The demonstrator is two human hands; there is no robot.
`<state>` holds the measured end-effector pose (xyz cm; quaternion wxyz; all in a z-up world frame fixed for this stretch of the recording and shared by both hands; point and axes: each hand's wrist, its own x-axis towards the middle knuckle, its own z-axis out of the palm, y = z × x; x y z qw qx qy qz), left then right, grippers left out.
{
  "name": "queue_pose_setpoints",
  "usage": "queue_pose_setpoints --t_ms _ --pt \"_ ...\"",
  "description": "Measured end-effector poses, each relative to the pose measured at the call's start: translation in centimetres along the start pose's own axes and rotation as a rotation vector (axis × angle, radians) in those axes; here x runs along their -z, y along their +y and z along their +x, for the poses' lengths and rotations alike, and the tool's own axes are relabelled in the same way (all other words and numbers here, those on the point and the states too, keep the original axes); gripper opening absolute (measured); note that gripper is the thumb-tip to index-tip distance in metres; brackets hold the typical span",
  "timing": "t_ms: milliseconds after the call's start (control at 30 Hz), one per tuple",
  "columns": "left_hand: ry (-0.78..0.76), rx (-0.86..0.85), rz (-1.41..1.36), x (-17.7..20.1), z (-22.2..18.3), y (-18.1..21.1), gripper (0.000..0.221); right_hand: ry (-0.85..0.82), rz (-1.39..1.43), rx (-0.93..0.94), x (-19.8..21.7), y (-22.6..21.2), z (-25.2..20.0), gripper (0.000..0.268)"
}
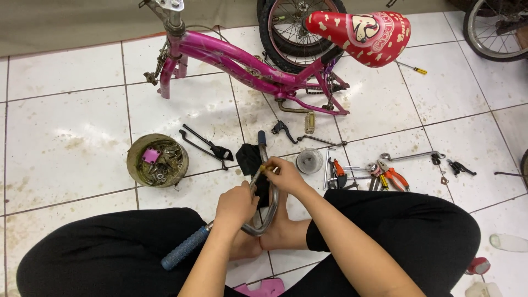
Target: Wiping down a bicycle handlebar with a cloth to remove dirt or grease.
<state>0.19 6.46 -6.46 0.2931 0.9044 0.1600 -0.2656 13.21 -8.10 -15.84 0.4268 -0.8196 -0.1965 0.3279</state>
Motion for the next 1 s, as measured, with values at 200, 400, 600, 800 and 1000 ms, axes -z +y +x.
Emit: queue_pose_setpoints --t_ms 200,400,600,800,1000 --pt "-0.020 0.025 -0.026 -0.4 0.4 -0.2 0.049 0.025 -0.136 0.031 -1.9 0.0 -1.4 0.022" --pt "-0.044 0.020 -0.047 0.7 -0.4 0.5 0.051 0.156 -0.168 0.066 1.0 -1.1 -0.9 0.019" --pt "-0.043 0.015 -0.050 0.3 0.2 0.3 0.052 0.184 -0.334 0.178 1.8 -1.5 -1.3 0.022" --pt "-0.047 0.029 -0.064 0.3 0.1 0.1 0.052 0.036 -0.515 0.102 2.6 -1.2 -1.3 0.019" --pt "-0.027 0.023 -0.073 0.1 0.1 0.0 0.052 0.103 -0.426 0.142 2.3 -2.4 -1.6 0.017"
